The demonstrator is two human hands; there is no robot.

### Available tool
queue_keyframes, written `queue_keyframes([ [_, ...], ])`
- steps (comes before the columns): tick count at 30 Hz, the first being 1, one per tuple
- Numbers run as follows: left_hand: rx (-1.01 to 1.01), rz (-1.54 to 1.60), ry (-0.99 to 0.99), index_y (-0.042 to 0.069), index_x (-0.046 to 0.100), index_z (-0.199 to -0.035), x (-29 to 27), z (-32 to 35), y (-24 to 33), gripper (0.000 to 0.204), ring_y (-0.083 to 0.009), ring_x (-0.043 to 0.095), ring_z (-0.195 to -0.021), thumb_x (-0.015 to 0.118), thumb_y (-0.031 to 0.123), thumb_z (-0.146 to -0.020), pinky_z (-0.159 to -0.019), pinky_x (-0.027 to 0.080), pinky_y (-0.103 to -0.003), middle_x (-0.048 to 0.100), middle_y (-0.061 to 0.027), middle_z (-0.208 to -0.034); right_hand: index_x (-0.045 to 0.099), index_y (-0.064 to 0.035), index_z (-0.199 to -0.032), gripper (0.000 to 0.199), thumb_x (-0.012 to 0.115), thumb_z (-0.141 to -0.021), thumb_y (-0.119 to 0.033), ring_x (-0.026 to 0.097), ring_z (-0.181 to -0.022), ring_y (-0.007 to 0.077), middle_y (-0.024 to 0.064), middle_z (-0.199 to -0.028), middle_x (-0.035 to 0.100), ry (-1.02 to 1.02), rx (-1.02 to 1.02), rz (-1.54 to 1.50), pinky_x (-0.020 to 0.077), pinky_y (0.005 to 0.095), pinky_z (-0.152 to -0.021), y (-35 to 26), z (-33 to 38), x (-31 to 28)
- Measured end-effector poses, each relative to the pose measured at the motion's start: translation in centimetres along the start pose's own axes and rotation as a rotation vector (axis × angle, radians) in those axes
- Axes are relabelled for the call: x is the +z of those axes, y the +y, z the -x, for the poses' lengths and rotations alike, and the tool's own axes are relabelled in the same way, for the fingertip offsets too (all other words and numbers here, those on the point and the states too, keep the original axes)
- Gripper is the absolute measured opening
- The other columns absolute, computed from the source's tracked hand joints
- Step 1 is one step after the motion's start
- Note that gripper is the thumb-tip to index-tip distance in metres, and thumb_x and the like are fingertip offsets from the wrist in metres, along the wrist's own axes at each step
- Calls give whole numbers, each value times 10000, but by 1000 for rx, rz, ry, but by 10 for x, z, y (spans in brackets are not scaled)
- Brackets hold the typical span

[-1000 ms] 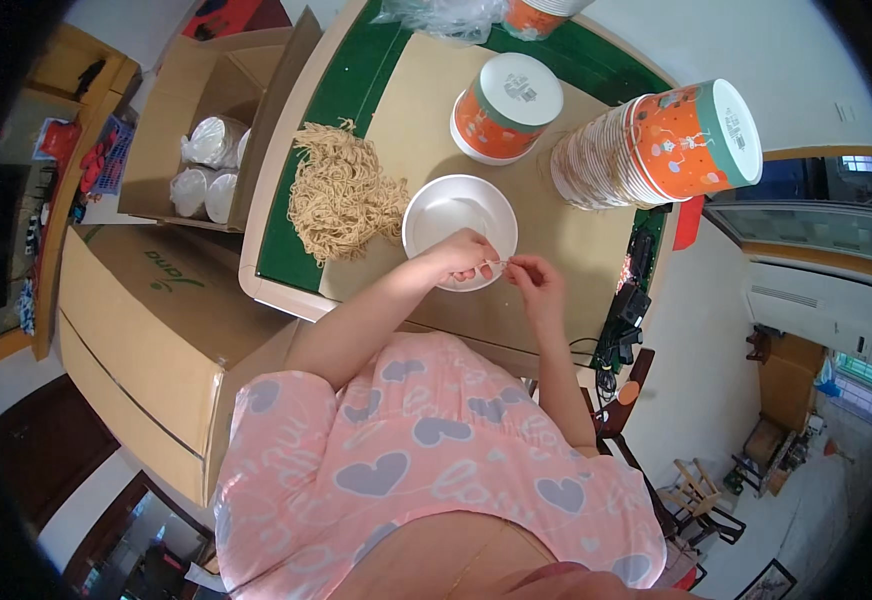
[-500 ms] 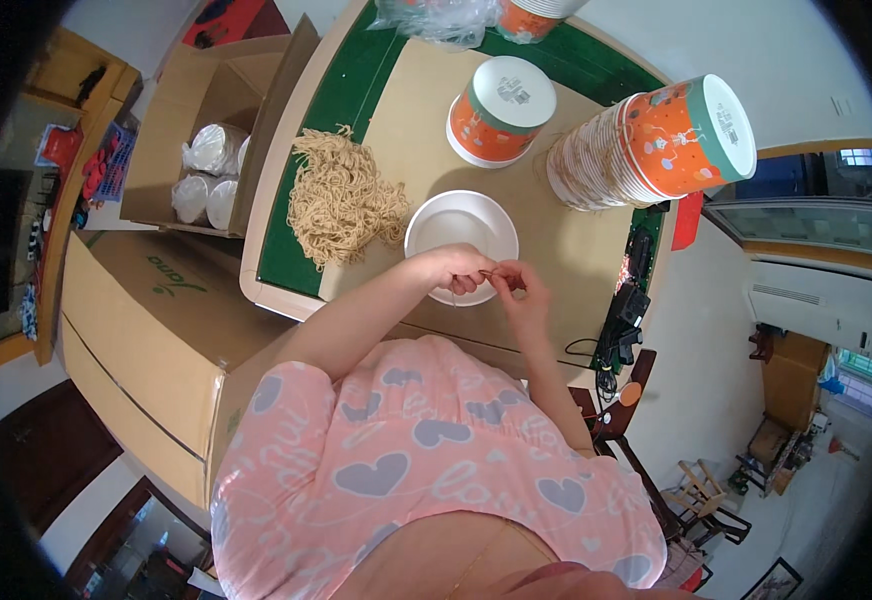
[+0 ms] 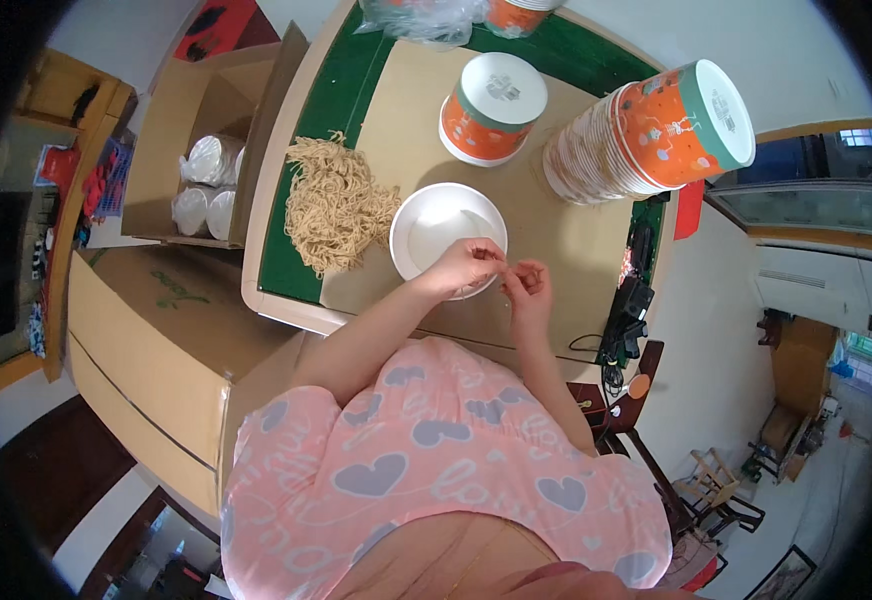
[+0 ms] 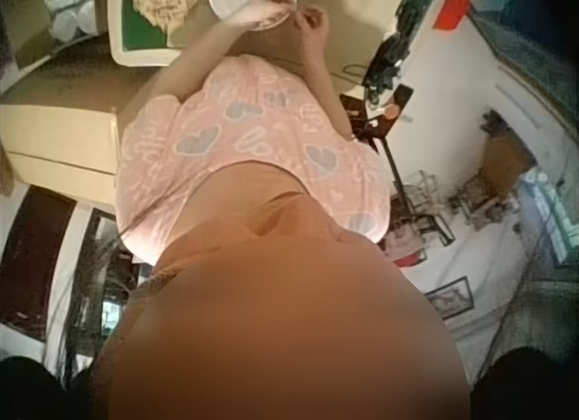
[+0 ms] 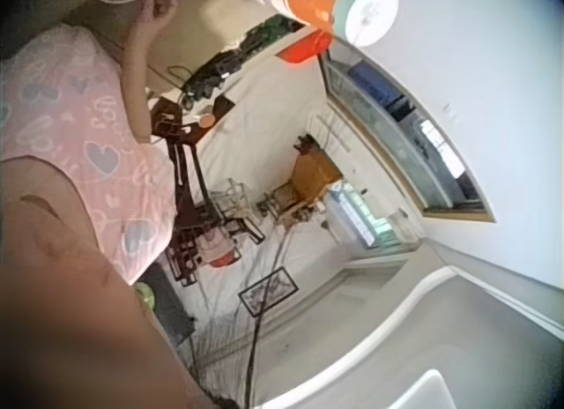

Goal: Packing shredded material into paper bowls and covering them with lids.

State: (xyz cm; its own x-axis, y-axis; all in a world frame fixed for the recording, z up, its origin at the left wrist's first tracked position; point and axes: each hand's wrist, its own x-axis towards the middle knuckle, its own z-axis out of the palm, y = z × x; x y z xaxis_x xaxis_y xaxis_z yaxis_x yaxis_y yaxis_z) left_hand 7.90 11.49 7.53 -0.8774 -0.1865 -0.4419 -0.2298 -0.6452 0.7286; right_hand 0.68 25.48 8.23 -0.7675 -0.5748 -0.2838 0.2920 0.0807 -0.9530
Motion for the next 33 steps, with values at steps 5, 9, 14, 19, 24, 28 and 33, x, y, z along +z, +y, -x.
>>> queue_keyframes([
  [5,236,-421,-74,34,623,-827,5,11,-2,104,-96,548,-648,684,108,-789,-596,452,-240,587,-1,-716,477,-74,-1059,280,620,-828,-7,575,-784,128,30,-872,566,106,269,-305,480,249,-658,-6,1,-1],
  [9,459,-890,48,44,630,-812,13,24,7,96,-156,572,-633,692,101,-766,-586,460,-279,601,-60,-755,484,-70,-1032,259,631,-825,-21,563,-755,116,41,-859,576,140,137,-203,467,241,-650,-3,3,2],
  [14,603,-950,102,54,632,-813,13,28,5,93,-217,581,-629,692,86,-750,-566,460,-311,591,-85,-782,460,-41,-1169,360,615,-844,-32,595,-760,111,80,-894,650,54,5,18,467,222,-657,-10,6,5],
  [19,516,-807,133,49,628,-826,8,25,-5,77,-161,550,-599,673,70,-767,-548,446,-279,583,-70,-772,432,-60,-1267,455,607,-848,-26,600,-785,102,93,-934,667,-101,-42,148,469,220,-670,-14,2,-5],
  [24,523,-726,172,48,626,-826,7,25,-10,74,-129,535,-589,671,55,-768,-535,436,-256,581,-57,-763,438,-86,-1289,494,611,-833,-6,599,-764,90,82,-919,676,-215,-163,377,473,221,-673,-30,1,-6],
  [28,518,-734,214,48,622,-817,9,27,-2,73,-128,532,-581,668,52,-761,-528,436,-252,585,-56,-761,460,-96,-1274,493,618,-817,-2,593,-709,89,65,-878,677,-220,-200,590,477,228,-663,-32,-1,-4],
  [33,530,-829,274,49,619,-811,9,27,-1,74,-140,541,-581,659,62,-750,-533,447,-262,590,-60,-763,472,-102,-1251,471,616,-812,-8,599,-710,101,54,-834,667,-216,-203,581,484,242,-671,-37,0,1],
])
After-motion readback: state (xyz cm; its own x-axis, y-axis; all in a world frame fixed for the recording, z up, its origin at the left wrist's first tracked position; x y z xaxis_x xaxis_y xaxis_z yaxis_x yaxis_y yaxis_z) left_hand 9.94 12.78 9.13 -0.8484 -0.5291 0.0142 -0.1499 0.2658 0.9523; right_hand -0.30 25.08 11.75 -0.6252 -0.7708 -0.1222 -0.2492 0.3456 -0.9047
